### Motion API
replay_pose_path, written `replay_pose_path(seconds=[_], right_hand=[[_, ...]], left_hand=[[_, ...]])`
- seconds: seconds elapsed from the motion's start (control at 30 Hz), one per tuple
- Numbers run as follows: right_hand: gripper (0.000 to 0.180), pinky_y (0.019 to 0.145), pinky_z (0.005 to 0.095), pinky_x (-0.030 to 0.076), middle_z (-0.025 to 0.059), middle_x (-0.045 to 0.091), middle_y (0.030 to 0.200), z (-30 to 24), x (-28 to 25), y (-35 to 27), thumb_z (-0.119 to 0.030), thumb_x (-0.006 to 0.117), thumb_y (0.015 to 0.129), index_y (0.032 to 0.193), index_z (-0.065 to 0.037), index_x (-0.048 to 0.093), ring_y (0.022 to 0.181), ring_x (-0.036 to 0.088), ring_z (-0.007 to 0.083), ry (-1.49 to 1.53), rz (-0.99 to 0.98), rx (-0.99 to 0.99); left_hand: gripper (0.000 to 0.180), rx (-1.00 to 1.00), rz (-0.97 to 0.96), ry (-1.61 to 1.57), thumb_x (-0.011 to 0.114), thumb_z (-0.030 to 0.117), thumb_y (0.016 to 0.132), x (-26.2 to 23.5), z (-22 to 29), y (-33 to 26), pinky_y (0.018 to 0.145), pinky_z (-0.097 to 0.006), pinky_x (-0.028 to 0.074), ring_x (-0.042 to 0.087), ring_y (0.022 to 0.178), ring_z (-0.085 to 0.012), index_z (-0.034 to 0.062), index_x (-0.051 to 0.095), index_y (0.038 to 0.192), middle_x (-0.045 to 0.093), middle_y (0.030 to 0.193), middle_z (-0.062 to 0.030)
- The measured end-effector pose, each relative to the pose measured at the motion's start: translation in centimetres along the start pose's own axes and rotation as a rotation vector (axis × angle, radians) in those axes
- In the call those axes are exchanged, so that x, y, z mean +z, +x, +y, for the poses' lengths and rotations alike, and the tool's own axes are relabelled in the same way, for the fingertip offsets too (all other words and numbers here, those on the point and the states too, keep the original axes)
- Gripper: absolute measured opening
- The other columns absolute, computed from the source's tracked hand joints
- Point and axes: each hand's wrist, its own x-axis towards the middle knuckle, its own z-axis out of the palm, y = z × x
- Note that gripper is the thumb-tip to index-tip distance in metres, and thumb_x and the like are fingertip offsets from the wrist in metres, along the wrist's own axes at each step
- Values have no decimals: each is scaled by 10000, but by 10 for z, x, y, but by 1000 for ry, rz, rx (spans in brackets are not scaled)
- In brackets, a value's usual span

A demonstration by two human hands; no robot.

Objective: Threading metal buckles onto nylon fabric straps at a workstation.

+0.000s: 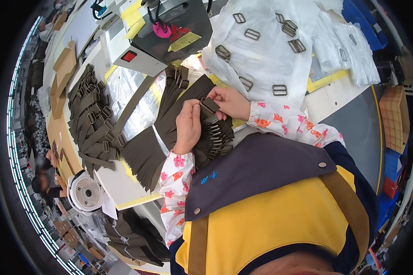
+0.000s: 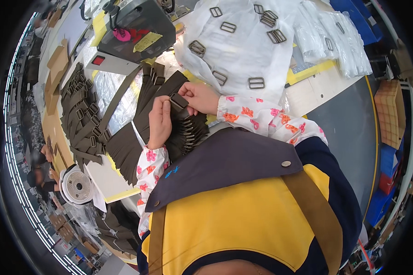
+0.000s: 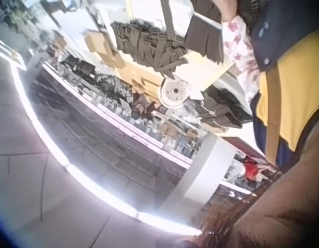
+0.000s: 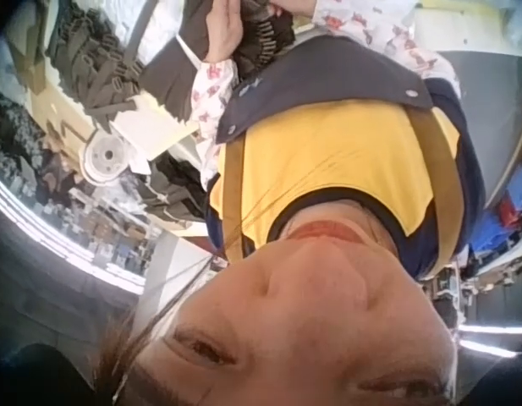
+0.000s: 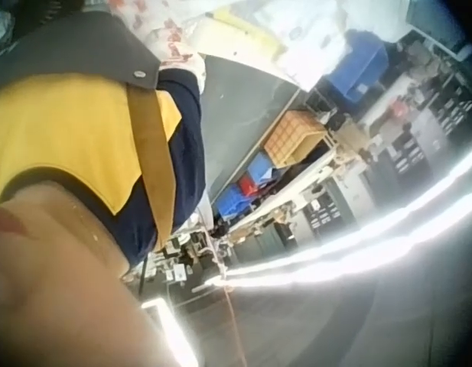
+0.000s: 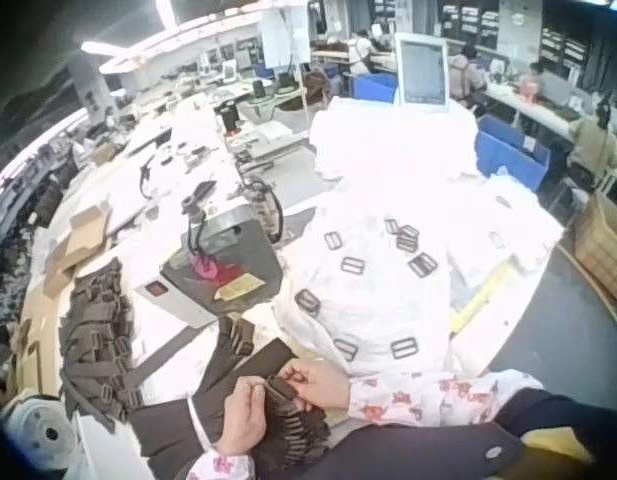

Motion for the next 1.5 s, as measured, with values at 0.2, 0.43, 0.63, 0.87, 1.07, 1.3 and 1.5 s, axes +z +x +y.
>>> replay_pose_path(seconds=[0.2,0.43,0.63,0.87,1.07,1.3,1.5], right_hand=[[111,408,191,392,21,564,625,-8,9,-4,-100,526,824,879,-4,517,481,529,62,-169,17,-2],[134,488,241,448,52,568,603,13,15,17,-117,594,776,801,3,540,512,557,94,-549,20,-379],[146,485,241,459,34,530,605,15,23,25,-87,568,771,727,-8,453,544,574,96,-267,-113,16],[124,522,210,454,24,529,640,5,32,9,-73,539,797,751,-16,438,572,567,96,-619,-97,-267],[103,496,192,401,-6,531,641,4,15,2,-69,584,762,768,-27,491,562,521,50,-79,-108,-70],[108,490,194,380,-7,510,624,-13,-3,-19,-58,591,713,758,-27,498,532,461,42,-422,3,-256],[173,568,317,450,75,554,770,-38,-83,27,-124,595,720,863,-49,535,633,556,199,-1082,404,-638]], left_hand=[[229,270,-51,114,632,54,714,-12,9,-1,705,-340,395,495,757,-251,34,565,932,535,846,-96],[79,250,-38,191,589,45,749,-26,22,-12,624,-325,390,520,654,-255,28,539,807,550,701,-107],[114,-33,-64,221,562,66,786,-40,0,-24,544,-371,412,522,615,-343,3,473,818,538,718,-163],[151,61,-95,345,582,81,773,-37,-5,-18,563,-369,426,535,647,-337,-3,471,830,542,732,-163],[299,-196,-1,-223,683,44,688,-28,-6,-18,533,-210,389,444,587,-75,9,527,942,513,722,-12],[211,155,-137,363,719,134,625,-21,13,-6,560,-315,400,498,631,-234,13,582,732,543,656,-67],[140,415,-133,568,666,174,670,4,12,-9,571,-329,401,511,654,-222,60,591,705,547,646,-51]])
